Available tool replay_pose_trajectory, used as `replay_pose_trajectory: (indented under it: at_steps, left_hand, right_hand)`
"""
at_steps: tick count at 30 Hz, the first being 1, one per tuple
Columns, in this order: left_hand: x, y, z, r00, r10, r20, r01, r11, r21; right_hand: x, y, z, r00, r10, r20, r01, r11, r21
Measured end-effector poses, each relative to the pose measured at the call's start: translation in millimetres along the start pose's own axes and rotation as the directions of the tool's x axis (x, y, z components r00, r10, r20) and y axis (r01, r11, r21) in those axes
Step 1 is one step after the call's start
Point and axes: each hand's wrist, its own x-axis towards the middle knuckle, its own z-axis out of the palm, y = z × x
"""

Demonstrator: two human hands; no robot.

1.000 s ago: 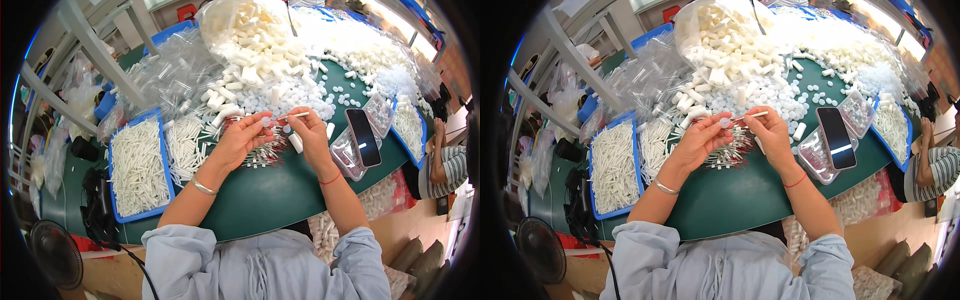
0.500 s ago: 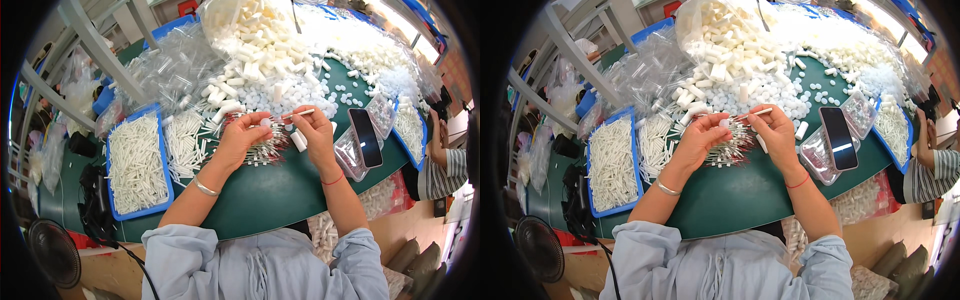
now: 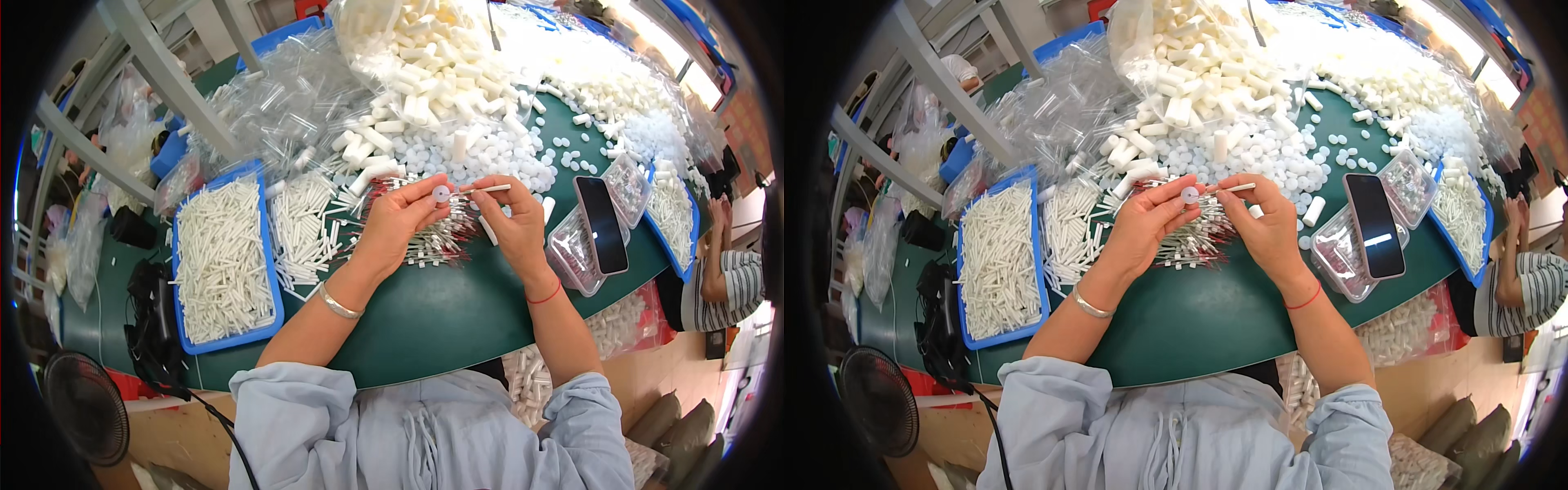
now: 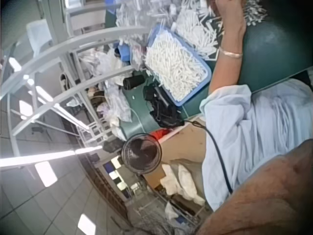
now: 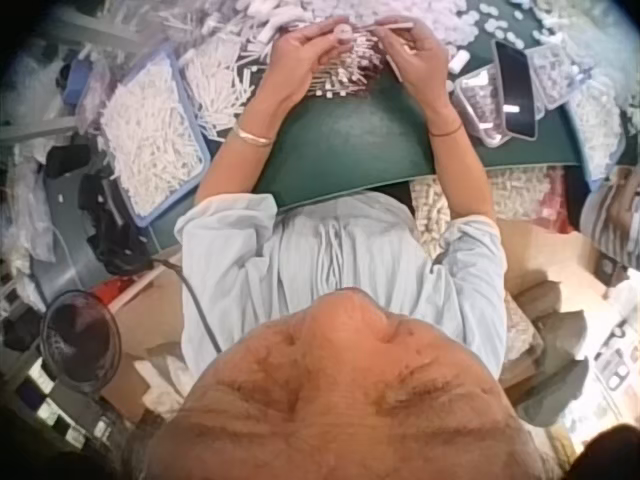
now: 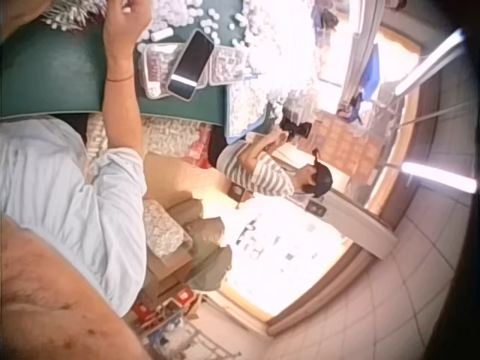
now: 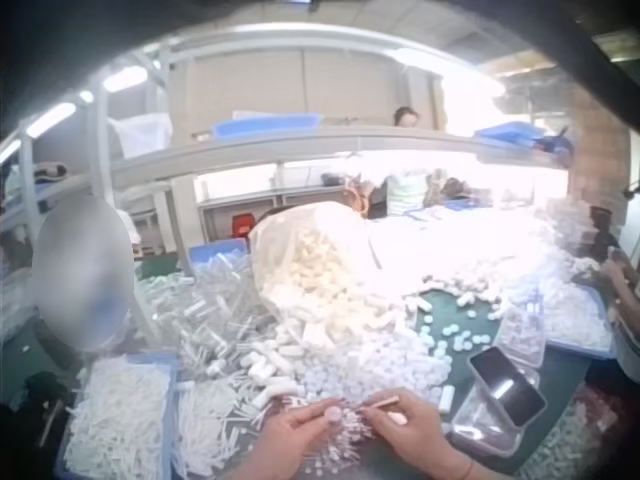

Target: The person assembles electronic components by hand, inserting wire pins and cotton cylinders into small white tubes, attaching plastic caps, and placing the assembled units into a bag.

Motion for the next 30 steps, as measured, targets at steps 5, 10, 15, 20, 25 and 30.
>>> replay_pose_trajectory:
  at_steps: [5,10,15,20,25,30]
  left_hand:
    - [0.6,-3.2,-2.6,0.999,0.021,0.036,-0.024,0.996,0.083]
    - [2.1,-7.9,-5.6,0.998,0.056,0.025,-0.058,0.994,0.095]
    - [0.3,-3.5,-2.3,0.999,0.028,0.030,-0.031,0.996,0.079]
    - [0.2,-4.8,-2.8,0.999,-0.021,0.042,0.018,0.997,0.071]
    - [1.0,-4.9,-5.4,0.995,-0.099,0.027,0.098,0.994,0.048]
    - [2.2,-6.9,-9.2,0.989,-0.143,0.029,0.145,0.986,-0.085]
  right_hand:
    - [0.5,-3.3,-0.7,0.998,0.065,0.008,-0.066,0.998,0.026]
    - [1.2,-2.8,-0.7,0.997,0.080,-0.016,-0.079,0.996,0.028]
    - [0.6,-0.5,-0.5,0.998,0.061,0.010,-0.061,0.998,0.031]
    - [1.6,-2.5,-3.1,0.995,-0.036,0.094,0.056,0.973,-0.222]
    - [2.6,-8.5,-1.5,0.995,0.014,0.100,0.000,0.991,-0.137]
    - [-0.2,-5.6,0.9,0.993,0.069,0.091,-0.060,0.993,-0.104]
